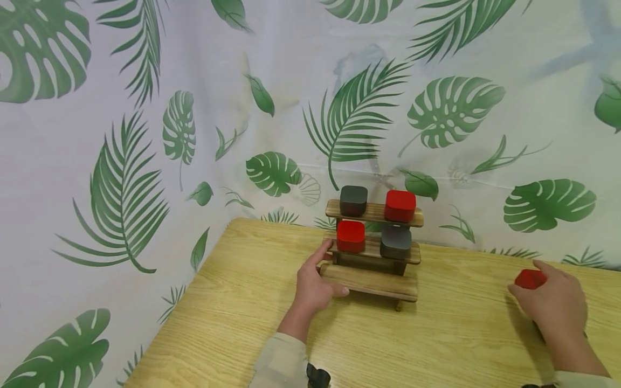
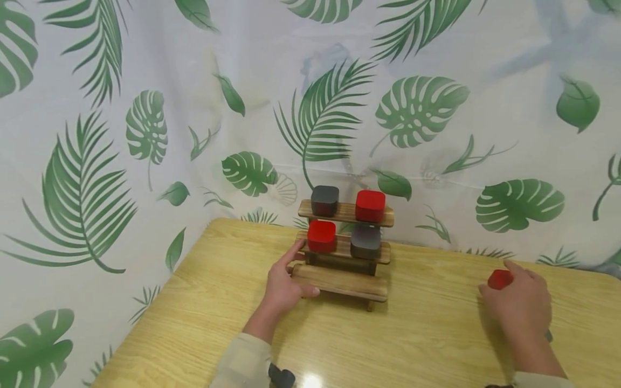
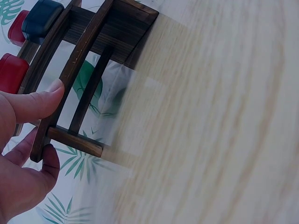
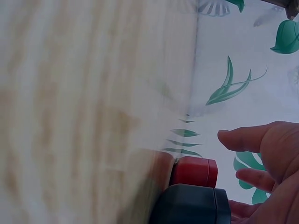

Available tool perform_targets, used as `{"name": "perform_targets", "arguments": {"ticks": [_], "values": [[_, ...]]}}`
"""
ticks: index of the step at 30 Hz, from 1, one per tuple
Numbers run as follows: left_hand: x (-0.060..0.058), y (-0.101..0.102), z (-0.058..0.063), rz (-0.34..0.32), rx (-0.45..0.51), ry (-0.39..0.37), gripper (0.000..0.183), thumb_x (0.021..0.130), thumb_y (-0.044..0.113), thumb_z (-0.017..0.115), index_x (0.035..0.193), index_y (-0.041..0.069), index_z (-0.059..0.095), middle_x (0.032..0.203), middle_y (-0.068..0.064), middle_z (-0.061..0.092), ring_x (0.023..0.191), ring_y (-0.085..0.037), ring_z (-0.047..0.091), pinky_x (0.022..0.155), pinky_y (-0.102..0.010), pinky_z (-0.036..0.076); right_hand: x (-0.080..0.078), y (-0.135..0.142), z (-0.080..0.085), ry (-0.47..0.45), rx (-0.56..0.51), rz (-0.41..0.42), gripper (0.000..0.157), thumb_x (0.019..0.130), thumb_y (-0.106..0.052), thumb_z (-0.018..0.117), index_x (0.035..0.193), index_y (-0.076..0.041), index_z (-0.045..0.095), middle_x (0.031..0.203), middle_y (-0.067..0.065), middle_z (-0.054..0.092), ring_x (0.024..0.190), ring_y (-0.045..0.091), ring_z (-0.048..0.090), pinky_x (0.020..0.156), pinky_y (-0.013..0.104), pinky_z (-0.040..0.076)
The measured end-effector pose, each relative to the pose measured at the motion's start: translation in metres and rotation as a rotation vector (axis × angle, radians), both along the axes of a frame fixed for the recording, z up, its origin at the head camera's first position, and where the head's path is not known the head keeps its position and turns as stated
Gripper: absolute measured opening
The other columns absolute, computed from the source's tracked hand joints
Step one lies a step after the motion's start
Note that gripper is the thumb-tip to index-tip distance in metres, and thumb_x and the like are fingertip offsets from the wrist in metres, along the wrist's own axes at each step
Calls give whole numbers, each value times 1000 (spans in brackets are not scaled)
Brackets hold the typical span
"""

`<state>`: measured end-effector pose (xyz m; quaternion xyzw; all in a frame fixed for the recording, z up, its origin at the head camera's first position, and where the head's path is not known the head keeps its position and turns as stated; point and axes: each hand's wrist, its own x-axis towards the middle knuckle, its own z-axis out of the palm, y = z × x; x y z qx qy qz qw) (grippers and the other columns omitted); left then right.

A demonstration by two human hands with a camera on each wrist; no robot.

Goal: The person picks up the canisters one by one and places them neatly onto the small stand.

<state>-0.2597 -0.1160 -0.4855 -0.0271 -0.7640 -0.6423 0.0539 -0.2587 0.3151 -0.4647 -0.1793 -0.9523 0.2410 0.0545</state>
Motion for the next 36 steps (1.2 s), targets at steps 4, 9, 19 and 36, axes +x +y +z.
{"name": "perform_targets", "arguments": {"ticks": [4, 9, 19, 36], "values": [[0, 0, 0, 8, -12, 3, 110, 57, -16, 87, 147, 36, 50, 123, -4, 57, 75, -21, 52, 64, -33, 51, -2, 3, -3, -4, -7, 5, 88, 85, -29, 75, 152, 5, 30, 131, 46, 35, 115, 62, 34, 73, 67, 44], [-1, 0, 0, 12, -17, 1, 110, 57, -16, 87, 147, 37, 51, 121, 0, 57, 82, -22, 52, 66, -34, 51, -5, 6, -4, -15, -10, -4, 87, 85, -26, 75, 152, 4, 28, 130, 46, 35, 114, 62, 34, 71, 66, 45], [-1, 1, -2, 18, -16, -11, 111, 57, -16, 87, 146, 39, 51, 121, 2, 57, 89, -24, 50, 65, -33, 51, -6, 7, -5, -10, 9, 10, 83, 84, -23, 74, 149, 8, 32, 125, 46, 37, 113, 62, 35, 78, 67, 43], [-1, 1, -2, 14, -5, -16, 112, 56, -17, 87, 146, 40, 51, 121, 2, 57, 85, -25, 49, 58, -33, 51, -8, 3, -5, -63, -14, -5, 83, 87, -25, 71, 151, 6, 27, 124, 49, 25, 115, 68, 26, 72, 66, 45]]}}
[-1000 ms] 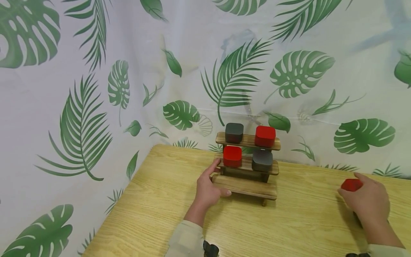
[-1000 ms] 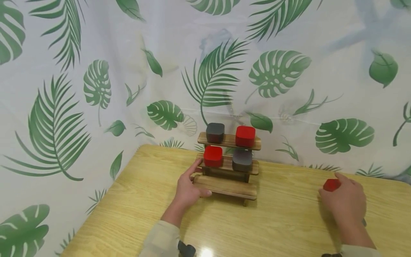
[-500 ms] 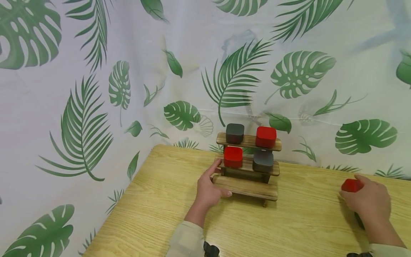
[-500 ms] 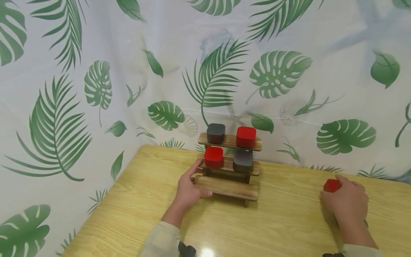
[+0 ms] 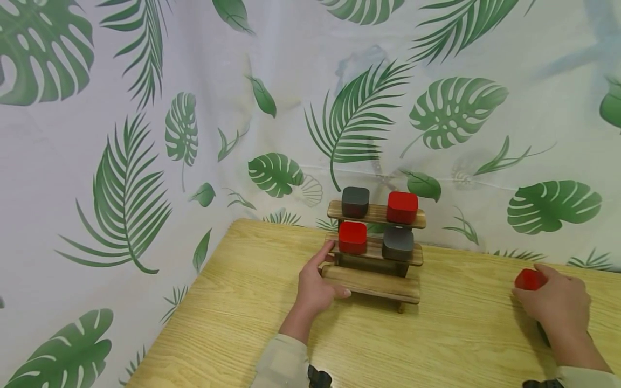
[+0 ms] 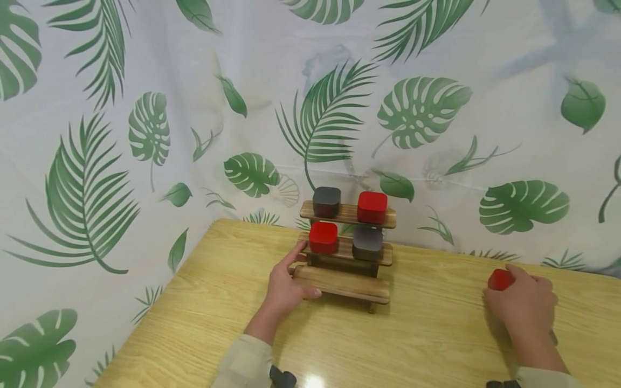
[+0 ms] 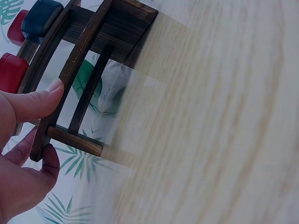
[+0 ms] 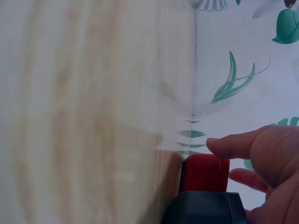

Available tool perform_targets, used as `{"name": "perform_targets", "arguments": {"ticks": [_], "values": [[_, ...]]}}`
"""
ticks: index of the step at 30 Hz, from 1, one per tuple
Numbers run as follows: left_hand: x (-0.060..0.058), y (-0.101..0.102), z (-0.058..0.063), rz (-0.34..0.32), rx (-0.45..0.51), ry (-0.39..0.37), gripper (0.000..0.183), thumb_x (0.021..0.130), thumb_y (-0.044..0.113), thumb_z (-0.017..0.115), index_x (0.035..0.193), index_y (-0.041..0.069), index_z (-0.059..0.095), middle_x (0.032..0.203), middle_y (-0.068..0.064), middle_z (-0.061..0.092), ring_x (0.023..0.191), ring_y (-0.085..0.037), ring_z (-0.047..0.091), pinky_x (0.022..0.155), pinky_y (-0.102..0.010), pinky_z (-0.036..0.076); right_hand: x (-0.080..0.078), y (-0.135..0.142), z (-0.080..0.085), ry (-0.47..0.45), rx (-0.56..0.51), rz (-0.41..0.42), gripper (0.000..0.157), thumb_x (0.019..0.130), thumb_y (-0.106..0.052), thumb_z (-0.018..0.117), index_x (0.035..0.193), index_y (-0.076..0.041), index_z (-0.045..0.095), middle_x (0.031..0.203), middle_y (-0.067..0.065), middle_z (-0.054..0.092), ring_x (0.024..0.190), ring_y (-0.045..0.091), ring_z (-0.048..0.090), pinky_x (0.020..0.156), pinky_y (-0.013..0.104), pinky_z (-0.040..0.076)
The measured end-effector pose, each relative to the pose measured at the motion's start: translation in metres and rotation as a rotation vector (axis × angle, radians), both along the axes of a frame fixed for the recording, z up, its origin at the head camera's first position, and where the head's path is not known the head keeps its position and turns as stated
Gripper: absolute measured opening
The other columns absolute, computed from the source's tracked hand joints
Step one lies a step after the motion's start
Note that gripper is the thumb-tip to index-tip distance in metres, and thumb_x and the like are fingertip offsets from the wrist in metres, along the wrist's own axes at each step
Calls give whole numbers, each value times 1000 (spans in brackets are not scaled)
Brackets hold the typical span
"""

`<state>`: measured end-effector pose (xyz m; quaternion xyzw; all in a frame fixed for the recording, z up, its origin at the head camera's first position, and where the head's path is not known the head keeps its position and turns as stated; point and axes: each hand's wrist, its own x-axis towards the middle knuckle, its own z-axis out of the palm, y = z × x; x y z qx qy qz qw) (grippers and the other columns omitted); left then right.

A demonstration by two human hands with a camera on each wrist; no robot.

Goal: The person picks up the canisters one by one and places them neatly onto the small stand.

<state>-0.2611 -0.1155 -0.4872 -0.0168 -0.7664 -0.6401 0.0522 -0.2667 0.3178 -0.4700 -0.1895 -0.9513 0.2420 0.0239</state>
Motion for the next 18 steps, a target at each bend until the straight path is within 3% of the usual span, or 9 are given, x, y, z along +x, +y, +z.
{"name": "perform_targets", "arguments": {"ticks": [18], "values": [[1, 0, 1, -4, -4, 7, 112, 57, -17, 87, 147, 39, 50, 121, 1, 56, 90, -25, 49, 56, -33, 51, -10, 5, -9, -54, 26, -5, 77, 86, -27, 73, 145, 7, 38, 120, 47, 24, 116, 61, 23, 68, 61, 47]]}}
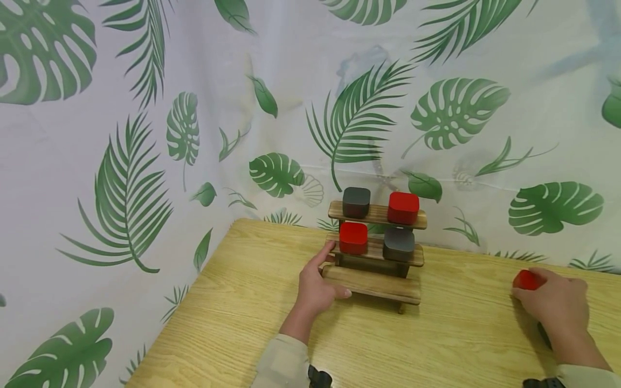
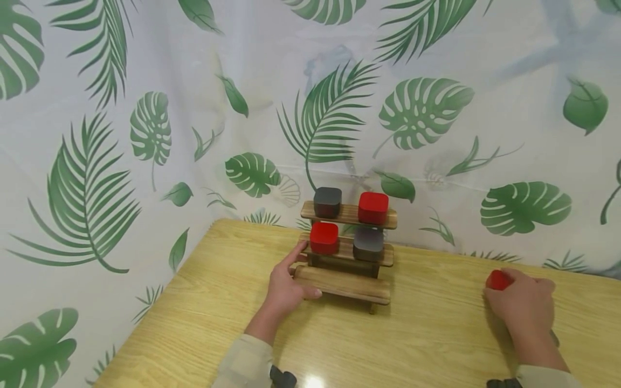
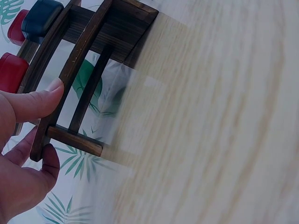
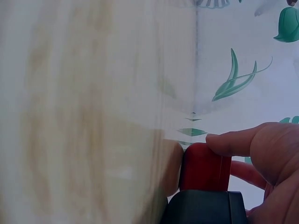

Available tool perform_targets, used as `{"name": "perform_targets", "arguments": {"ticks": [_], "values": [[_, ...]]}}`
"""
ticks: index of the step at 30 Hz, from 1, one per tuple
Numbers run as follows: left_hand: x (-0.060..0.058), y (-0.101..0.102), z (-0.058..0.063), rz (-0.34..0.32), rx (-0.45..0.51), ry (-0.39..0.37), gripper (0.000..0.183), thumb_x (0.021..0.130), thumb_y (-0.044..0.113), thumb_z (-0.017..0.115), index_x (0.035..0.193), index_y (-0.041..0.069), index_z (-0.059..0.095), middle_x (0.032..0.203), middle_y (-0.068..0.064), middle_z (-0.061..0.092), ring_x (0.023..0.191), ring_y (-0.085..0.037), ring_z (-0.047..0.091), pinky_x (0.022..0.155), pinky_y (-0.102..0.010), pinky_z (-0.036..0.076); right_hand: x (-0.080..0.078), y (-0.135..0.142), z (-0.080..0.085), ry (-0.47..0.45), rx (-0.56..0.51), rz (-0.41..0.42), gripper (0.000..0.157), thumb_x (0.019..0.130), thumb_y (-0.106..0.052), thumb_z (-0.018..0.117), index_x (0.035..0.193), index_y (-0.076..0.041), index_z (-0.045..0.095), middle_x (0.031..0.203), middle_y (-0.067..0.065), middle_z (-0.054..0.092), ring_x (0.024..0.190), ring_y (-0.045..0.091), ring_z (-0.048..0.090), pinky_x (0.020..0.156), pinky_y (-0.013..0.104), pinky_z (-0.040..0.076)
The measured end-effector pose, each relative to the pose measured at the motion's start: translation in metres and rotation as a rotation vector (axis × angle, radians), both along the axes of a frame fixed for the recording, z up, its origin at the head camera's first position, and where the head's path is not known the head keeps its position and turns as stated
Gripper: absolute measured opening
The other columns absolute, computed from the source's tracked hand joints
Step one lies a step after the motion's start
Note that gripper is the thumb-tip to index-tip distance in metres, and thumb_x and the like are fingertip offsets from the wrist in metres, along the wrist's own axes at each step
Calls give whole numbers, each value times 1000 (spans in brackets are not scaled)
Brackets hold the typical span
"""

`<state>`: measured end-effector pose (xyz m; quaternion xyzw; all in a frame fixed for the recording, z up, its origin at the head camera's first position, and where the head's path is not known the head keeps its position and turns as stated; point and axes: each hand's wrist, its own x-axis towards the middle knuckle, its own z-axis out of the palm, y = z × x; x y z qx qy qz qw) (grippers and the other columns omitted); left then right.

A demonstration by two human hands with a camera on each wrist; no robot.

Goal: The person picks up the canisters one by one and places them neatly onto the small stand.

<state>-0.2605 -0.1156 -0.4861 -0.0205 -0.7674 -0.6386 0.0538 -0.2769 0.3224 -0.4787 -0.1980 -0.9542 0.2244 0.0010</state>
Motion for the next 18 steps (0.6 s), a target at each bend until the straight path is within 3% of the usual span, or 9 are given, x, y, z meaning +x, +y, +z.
{"name": "perform_targets", "arguments": {"ticks": [6, 18], "values": [[0, 0, -1, 2, -5, -13, 112, 58, -16, 87, 147, 40, 49, 121, 3, 56, 83, -25, 49, 53, -31, 49, -1, 0, 0, -7, 29, 13, 74, 87, -29, 72, 145, 5, 40, 118, 46, 27, 116, 61, 24, 70, 61, 47], [1, -1, 0, -5, -6, 8, 111, 57, -16, 88, 147, 38, 50, 121, 1, 57, 88, -24, 50, 59, -33, 52, 5, -6, 4, 59, 5, 20, 68, 88, -30, 71, 141, 5, 47, 120, 45, 30, 117, 59, 27, 72, 62, 45]]}}
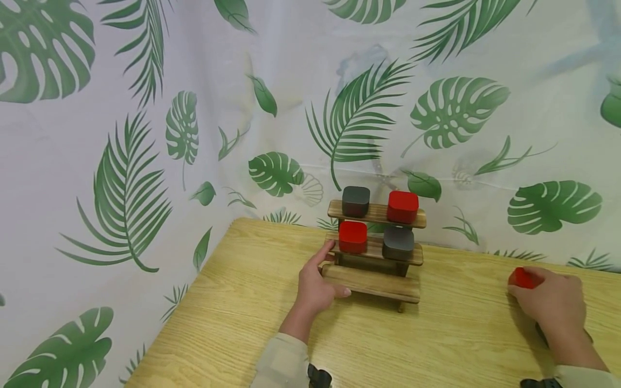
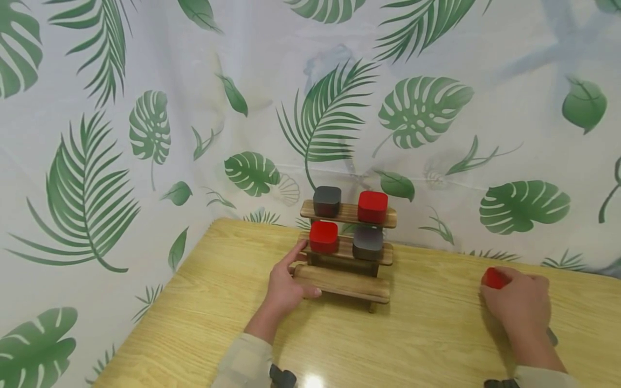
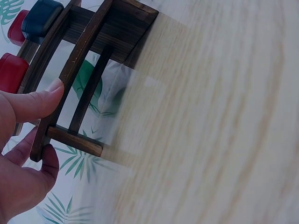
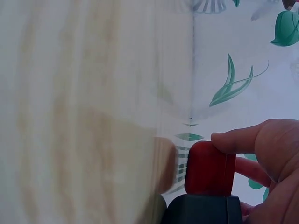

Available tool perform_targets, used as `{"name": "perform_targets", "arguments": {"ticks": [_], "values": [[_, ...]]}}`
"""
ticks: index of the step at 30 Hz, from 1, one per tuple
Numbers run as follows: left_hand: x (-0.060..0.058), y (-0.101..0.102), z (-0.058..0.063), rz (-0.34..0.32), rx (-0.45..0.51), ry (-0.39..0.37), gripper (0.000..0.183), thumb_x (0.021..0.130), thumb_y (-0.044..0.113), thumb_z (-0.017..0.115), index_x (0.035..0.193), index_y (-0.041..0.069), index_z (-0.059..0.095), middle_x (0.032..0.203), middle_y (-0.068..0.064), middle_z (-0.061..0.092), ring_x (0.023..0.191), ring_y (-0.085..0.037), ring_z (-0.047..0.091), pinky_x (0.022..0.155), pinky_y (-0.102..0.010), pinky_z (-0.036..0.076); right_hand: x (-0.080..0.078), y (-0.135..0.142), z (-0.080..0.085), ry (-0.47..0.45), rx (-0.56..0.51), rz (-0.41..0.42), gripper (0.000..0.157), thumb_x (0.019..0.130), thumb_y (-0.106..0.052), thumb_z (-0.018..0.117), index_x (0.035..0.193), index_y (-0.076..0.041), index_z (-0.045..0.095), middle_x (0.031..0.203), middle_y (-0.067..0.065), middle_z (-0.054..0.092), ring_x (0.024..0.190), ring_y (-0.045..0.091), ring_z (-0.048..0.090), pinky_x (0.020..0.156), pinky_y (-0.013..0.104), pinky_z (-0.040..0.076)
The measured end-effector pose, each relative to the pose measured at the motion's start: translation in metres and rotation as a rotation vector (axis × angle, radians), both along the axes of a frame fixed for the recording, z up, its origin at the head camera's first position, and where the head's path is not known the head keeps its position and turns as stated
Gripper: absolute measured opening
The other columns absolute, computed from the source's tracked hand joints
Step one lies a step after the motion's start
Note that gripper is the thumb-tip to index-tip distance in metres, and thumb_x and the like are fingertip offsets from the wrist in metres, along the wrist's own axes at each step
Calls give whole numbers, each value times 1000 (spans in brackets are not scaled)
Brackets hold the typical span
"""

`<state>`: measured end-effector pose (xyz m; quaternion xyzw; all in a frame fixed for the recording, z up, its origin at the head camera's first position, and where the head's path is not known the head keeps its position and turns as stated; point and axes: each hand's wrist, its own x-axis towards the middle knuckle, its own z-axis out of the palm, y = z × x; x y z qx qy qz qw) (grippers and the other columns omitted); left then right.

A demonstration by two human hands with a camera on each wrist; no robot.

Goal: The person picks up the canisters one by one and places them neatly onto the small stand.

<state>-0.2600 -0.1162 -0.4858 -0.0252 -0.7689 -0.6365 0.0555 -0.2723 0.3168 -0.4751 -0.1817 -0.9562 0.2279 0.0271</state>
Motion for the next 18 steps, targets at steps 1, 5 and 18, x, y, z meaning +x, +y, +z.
{"name": "perform_targets", "arguments": {"ticks": [1, 5, 18], "values": [[0, 0, 0, 0, 0, -1, 111, 58, -16, 88, 147, 38, 50, 121, 1, 57, 87, -24, 50, 58, -33, 51, 1, -1, 1, 5, -7, -2, 68, 88, -30, 71, 141, 5, 47, 120, 45, 30, 116, 59, 27, 72, 62, 45], [0, 0, 2, -1, 1, -2, 111, 57, -17, 87, 147, 37, 50, 122, 0, 57, 85, -24, 49, 57, -33, 51, 3, -6, 3, 22, -25, -6, 66, 89, -30, 71, 141, 4, 49, 121, 44, 31, 118, 59, 26, 73, 62, 44], [0, 1, 1, 4, 1, -10, 111, 57, -16, 87, 147, 37, 50, 121, 1, 56, 88, -25, 48, 56, -33, 50, 13, -17, 7, 128, -75, 18, 64, 89, -32, 72, 139, 4, 53, 120, 41, 35, 117, 57, 29, 75, 60, 43]]}}
